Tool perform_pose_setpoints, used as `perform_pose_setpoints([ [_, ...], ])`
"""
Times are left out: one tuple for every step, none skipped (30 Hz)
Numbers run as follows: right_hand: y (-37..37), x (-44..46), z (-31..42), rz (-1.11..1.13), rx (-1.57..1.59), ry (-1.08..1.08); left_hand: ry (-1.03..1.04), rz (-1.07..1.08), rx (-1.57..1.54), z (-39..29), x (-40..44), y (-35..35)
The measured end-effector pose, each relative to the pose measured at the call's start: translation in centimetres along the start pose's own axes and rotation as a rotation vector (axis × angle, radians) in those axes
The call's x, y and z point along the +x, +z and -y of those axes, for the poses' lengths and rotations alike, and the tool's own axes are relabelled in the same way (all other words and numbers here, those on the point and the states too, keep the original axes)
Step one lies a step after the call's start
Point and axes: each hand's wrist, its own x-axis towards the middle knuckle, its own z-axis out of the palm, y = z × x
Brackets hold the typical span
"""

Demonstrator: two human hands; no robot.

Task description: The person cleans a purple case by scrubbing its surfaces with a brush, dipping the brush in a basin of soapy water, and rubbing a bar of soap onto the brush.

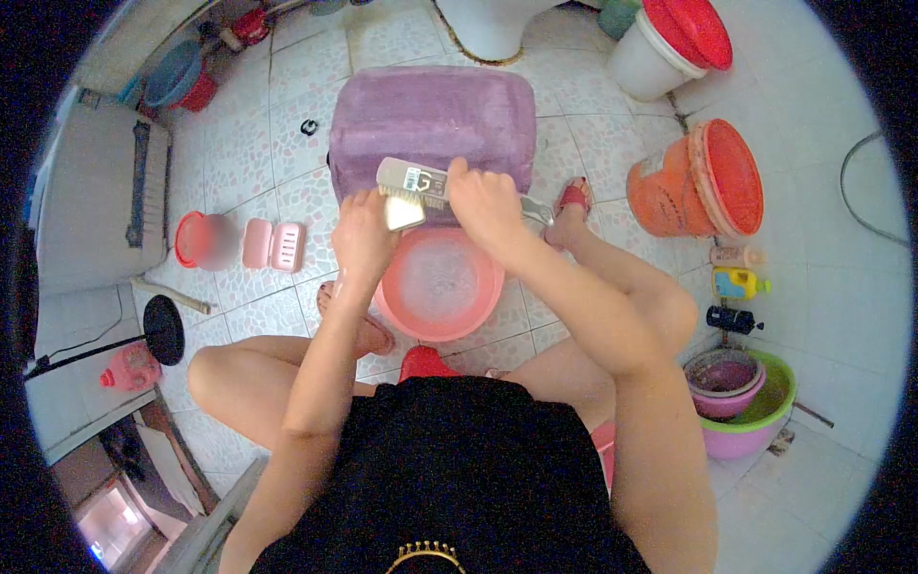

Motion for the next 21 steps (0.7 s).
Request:
perform_pose_setpoints([
  [0.5, 0.6, -0.1, -0.014, -0.012, 0.002, -0.001, 0.021, 0.007, 0.1, -0.1, 0.2],
  [1.1, 1.2, -0.3, -0.029, -0.025, 0.003, -0.002, 0.040, 0.015, 0.1, -0.1, 0.4],
  [1.6, 1.8, -0.6, -0.047, -0.036, 0.031, -0.008, 0.041, 0.016, 0.0, -0.2, 0.4],
  [2.1, 2.3, -0.9, -0.066, -0.047, 0.060, -0.013, 0.041, 0.018, -0.1, -0.3, 0.5],
  [2.5, 2.5, -1.1, -0.086, -0.059, 0.087, -0.019, 0.040, 0.019, -0.2, -0.2, 0.6],
  [2.7, 2.4, -1.1, -0.116, 0.006, 0.146, -0.020, 0.044, -0.007, 0.0, -0.3, 0.8],
  [2.9, 2.3, -1.2, -0.146, 0.071, 0.203, -0.023, 0.046, -0.033, 0.3, -0.2, 1.2],
  [3.3, 2.1, -1.2, -0.177, 0.137, 0.258, -0.027, 0.047, -0.058, 0.6, -0.1, 1.7],
  [4.7, 1.7, -1.3, -0.263, 0.347, 0.266, -0.121, 0.088, -0.379, 0.9, 0.0, 2.1],
  [6.1, 1.2, -1.1, -0.347, 0.557, 0.272, -0.215, 0.128, -0.701, 1.1, 0.3, 2.6],
  [7.5, 0.7, -1.0, -0.431, 0.768, 0.275, -0.306, 0.165, -1.023, 1.3, 0.5, 2.9],
  [7.2, -0.2, -0.3, -0.284, 1.025, 0.392, -0.363, 0.211, -1.215, 1.4, 0.6, 2.7],
  [6.4, -1.6, 0.8, -0.124, 1.276, 0.511, -0.421, 0.259, -1.407, 1.4, 0.6, 2.4],
  [5.7, -2.9, 1.9, 0.051, 1.521, 0.628, -0.480, 0.308, -1.599, 1.3, 0.6, 2.3],
  [5.3, -3.9, 3.0, 0.087, 1.646, 0.630, -0.444, 0.303, -1.744, 1.2, 0.4, 2.3],
  [5.0, -4.7, 4.1, 0.123, 1.769, 0.631, -0.449, 0.254, -1.794, 0.7, 0.3, 2.2],
  [4.8, -5.3, 5.0, 0.162, 1.893, 0.631, -0.456, 0.203, -1.843, -0.1, 0.2, 1.9],
  [4.5, -5.6, 5.7, 0.147, 1.942, 0.625, -0.463, 0.151, -1.891, -0.6, 0.1, 1.7],
  [4.2, -5.8, 6.4, 0.132, 1.990, 0.618, -0.471, 0.170, -2.040, -0.4, -0.1, 1.8],
  [3.9, -5.8, 7.0, 0.116, 2.038, 0.611, -0.478, 0.189, -2.189, 0.1, -0.1, 1.8],
  [3.7, -5.5, 7.5, 0.058, 2.072, 0.570, -0.483, 0.209, -2.339, 0.3, 0.0, 1.6],
])
